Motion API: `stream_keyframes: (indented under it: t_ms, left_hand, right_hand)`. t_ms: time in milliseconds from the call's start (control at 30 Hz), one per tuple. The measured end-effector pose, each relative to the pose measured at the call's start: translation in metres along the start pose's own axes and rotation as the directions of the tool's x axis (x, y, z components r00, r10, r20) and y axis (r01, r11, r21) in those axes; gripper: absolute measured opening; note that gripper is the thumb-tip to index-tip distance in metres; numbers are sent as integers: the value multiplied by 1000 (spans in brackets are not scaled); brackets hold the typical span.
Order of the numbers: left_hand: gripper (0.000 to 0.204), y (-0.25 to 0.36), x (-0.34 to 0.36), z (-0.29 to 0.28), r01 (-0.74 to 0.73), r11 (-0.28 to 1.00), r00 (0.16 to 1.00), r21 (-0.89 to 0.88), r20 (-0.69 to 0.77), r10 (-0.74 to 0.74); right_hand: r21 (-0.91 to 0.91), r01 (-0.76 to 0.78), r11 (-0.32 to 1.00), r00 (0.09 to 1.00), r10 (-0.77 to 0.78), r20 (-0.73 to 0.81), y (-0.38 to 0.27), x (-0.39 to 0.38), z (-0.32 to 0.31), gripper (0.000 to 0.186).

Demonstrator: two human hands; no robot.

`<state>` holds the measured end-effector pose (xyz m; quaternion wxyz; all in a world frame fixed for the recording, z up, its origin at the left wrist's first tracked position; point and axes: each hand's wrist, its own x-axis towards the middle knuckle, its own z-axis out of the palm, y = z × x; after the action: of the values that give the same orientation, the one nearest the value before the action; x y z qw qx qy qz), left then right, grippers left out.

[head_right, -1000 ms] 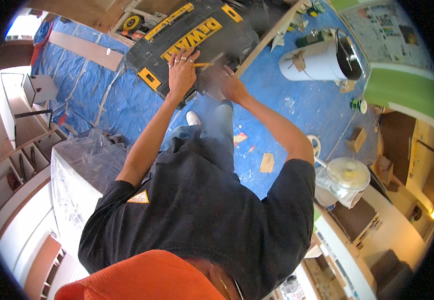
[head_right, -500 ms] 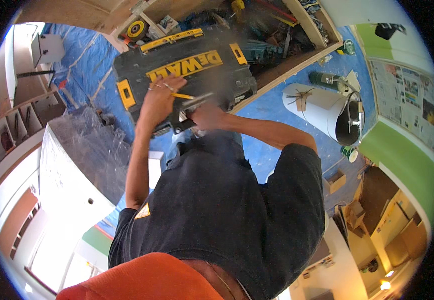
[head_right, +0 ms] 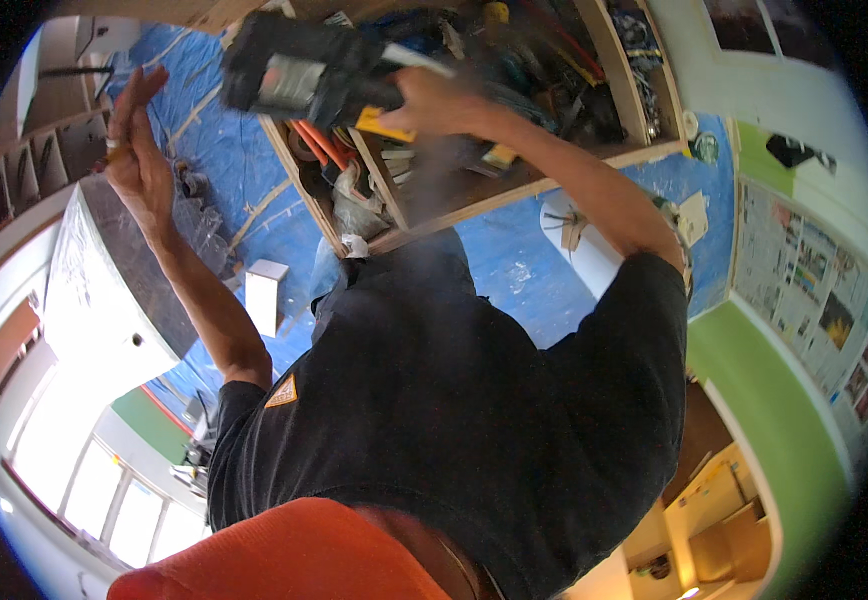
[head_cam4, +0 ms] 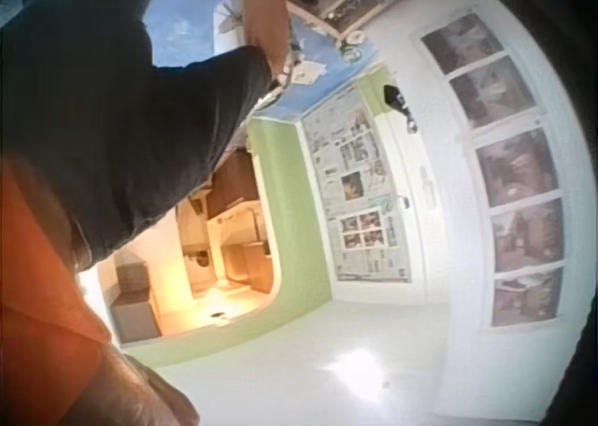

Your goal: The person installs upper kitchen cabinets by using a cordless drill to fasten hinges and screws, then uses a screwdriver to adjust the cabinet doors. They also use a tape measure and level to align the cabinets and organize tools in a toolbox.

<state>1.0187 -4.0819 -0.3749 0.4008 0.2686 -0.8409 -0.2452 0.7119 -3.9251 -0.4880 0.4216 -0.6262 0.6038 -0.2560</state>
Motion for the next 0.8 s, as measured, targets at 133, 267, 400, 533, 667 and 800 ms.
stream_keyframes:
  t_ms: [133,267,400,533,667,800]
  left_hand:
    - [35,-36,-91,-8,371,926,927,-74,-24,-373]
    - [35,-68,-200,-1,650,753,757,-103,12,-653]
    - [36,-80,-292,3,818,574,576,-45,60,-815]
    - [37,-68,-371,-13,892,451,451,-9,63,-890]
    - [38,-56,-432,-26,960,277,276,48,36,-961]
    - [38,-34,-479,-25,981,192,192,3,13,-981]
  right_hand:
    - [180,-207,962,978,199,61,20,-2,-53,43]
    - [-41,-304,952,947,306,94,63,13,-84,26]
    - [-171,-357,918,931,365,15,126,32,-81,34]
    - [-203,-402,893,905,421,61,197,50,-73,38]
    - [-209,-403,891,897,430,105,255,62,-52,39]
    - [-267,-469,842,845,516,142,283,75,-15,41]
